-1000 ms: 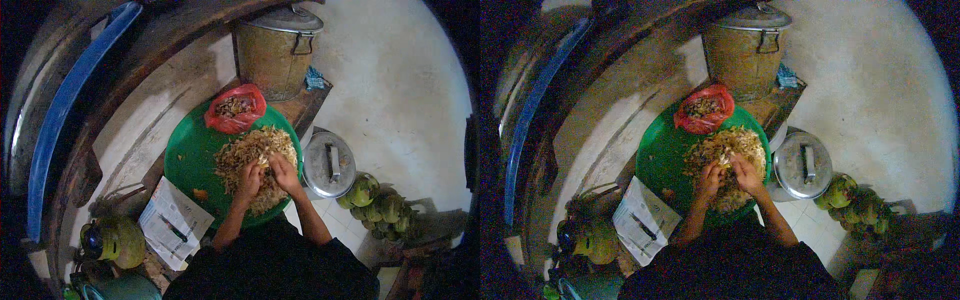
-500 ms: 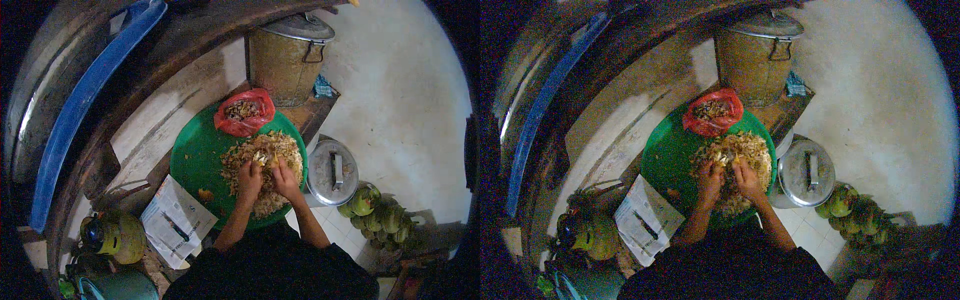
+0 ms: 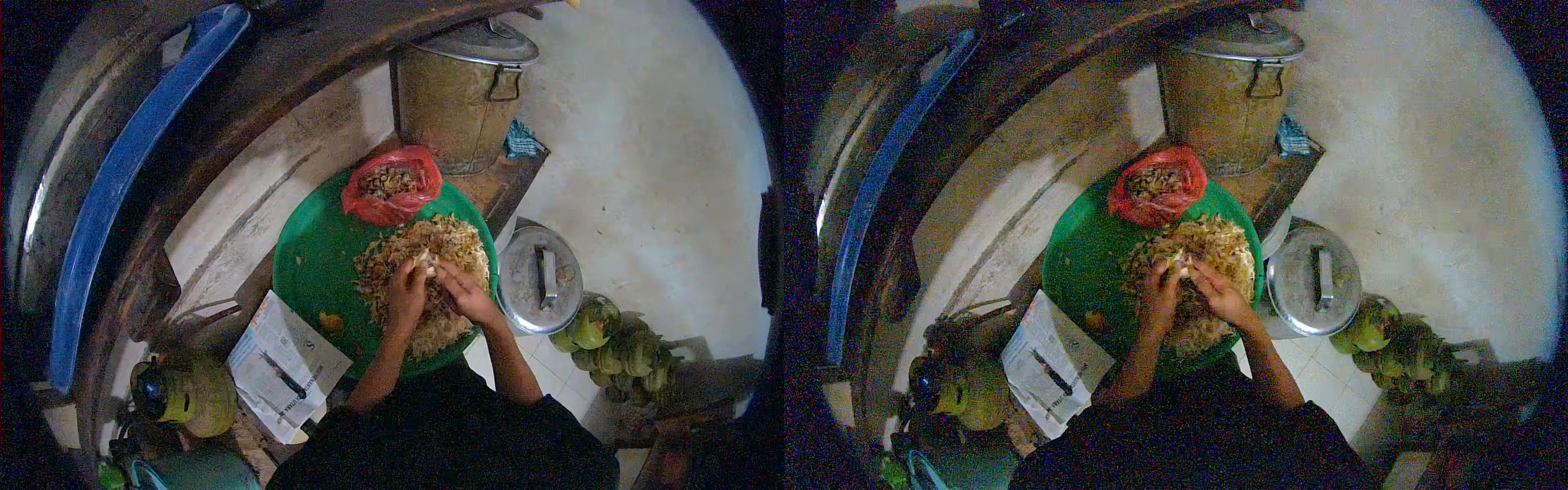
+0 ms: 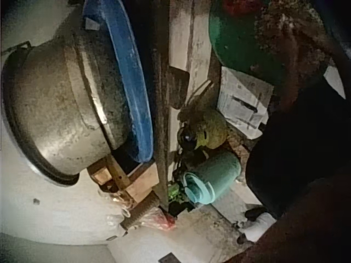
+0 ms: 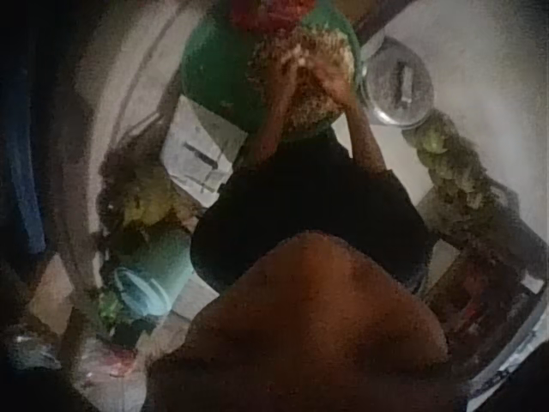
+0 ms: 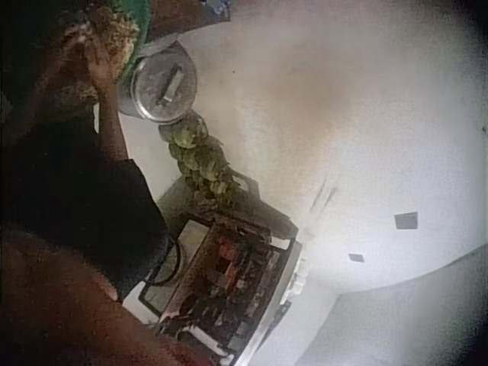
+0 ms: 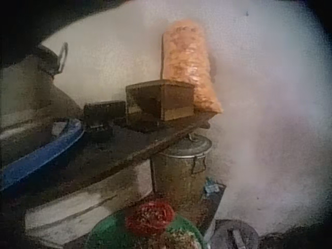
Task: Breaking apart and cleaning oyster mushrooms on a green plate.
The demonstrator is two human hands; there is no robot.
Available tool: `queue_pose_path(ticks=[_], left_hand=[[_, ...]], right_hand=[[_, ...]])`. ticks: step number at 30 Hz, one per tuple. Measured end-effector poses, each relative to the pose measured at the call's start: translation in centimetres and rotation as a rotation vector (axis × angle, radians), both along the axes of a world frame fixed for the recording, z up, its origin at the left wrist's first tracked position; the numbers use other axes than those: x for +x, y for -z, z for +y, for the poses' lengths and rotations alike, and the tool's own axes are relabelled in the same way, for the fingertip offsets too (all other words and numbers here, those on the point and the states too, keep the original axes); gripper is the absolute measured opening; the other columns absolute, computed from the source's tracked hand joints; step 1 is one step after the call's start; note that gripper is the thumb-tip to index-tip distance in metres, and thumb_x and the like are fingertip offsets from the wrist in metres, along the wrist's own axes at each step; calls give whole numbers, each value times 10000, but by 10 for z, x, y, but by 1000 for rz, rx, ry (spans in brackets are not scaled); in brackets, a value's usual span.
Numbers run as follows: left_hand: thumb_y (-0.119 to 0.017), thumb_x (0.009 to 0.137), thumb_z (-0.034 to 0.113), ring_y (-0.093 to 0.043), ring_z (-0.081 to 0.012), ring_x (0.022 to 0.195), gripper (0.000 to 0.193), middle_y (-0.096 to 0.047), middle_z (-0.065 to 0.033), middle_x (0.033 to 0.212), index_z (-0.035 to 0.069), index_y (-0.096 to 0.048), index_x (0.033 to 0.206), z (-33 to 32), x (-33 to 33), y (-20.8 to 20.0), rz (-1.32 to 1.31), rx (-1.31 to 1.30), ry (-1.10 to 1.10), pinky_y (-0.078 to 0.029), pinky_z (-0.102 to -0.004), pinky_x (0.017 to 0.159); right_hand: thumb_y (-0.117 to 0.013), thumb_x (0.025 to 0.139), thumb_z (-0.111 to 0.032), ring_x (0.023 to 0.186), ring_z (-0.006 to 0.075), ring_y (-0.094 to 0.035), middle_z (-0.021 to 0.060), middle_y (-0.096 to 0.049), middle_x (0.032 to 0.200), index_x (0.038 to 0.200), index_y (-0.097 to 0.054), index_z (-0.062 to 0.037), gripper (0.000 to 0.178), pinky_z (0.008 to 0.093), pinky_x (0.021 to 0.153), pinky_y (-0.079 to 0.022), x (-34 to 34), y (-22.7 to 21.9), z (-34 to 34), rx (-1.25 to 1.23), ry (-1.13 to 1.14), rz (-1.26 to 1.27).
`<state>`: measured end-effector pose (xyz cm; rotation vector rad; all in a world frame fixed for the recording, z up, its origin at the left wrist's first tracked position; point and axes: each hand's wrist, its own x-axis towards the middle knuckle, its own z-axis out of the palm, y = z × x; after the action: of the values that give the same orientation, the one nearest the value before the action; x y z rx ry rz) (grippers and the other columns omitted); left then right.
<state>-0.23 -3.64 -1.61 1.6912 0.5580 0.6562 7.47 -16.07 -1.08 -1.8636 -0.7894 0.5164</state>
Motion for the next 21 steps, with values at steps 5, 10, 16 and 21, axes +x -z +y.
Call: queue_pose_path(ticks=[5,10,16,21], left_hand=[[-584,821,202,-563,-209,738,231,-588,-126,793,-8,-574,917,17,4,36,-98,118,157,-439,-321,675],[-612,807,213,-566,-207,808,275,-604,-100,865,-19,-576,951,11,0,-9,37,-472,140,-447,-315,710],[-615,813,274,-536,-200,929,413,-566,-127,1035,-36,-542,1076,-8,12,21,1,-347,-96,-449,-312,749],[-594,835,276,-588,-201,818,360,-629,-112,874,-44,-589,1000,-6,4,-16,109,-119,26,-452,-306,750]], right_hand=[[-452,917,-275,1218,241,-390,115,-452,1292,1275,-427,-81,408,308,1015,-276,-2,1,2,14,62,178],[-454,924,-249,502,54,-364,-35,-447,635,1254,-464,-97,363,191,448,-276,-7,-8,7,169,-32,304],[-464,920,-273,454,47,-354,-54,-466,605,1240,-483,-110,360,196,415,-272,-12,35,28,502,104,77],[-465,917,-269,758,114,-404,18,-485,870,1262,-455,-95,386,240,674,-290,-6,16,5,245,141,474]])
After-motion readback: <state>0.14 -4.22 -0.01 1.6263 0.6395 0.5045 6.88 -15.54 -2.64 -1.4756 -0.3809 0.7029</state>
